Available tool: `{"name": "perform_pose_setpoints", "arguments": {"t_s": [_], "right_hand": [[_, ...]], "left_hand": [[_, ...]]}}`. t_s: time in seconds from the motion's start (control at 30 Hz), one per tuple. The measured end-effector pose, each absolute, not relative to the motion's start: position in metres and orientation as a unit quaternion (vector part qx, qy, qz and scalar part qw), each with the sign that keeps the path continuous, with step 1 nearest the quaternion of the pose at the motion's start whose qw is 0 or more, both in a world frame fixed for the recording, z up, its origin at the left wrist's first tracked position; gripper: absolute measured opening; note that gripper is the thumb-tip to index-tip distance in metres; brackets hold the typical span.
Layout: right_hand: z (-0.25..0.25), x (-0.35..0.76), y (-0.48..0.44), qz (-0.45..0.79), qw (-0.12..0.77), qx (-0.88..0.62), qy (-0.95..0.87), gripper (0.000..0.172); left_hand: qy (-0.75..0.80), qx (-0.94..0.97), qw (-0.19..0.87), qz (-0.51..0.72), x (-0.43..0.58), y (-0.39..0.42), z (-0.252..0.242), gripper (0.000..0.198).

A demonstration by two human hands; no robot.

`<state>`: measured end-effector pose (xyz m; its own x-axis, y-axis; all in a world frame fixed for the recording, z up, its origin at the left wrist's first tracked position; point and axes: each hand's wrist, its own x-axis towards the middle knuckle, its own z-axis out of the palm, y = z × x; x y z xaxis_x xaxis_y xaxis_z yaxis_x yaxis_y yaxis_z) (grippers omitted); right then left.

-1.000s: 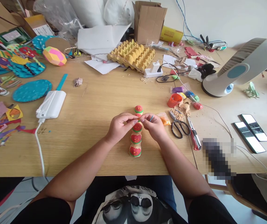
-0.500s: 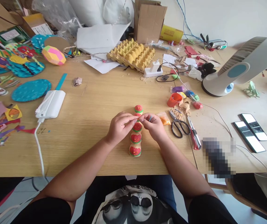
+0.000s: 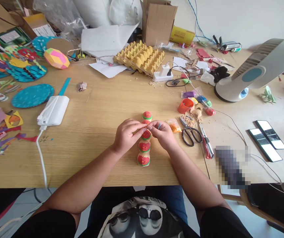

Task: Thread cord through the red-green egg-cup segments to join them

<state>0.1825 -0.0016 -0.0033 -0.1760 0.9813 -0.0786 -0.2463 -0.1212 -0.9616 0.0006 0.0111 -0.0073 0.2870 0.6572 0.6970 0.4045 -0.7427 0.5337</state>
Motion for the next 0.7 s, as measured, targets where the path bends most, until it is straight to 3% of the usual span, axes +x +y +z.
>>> {"name": "perform_pose_setpoints", "arguments": {"t_s": [0.7], "right_hand": [[0.0026,0.1819,-0.0017,0.621,0.474,-0.446,-0.437,0.041]], "left_hand": [[0.332,0.811,0.081,0.475,0.0003,0.0109,-0.0059,0.013]]}}
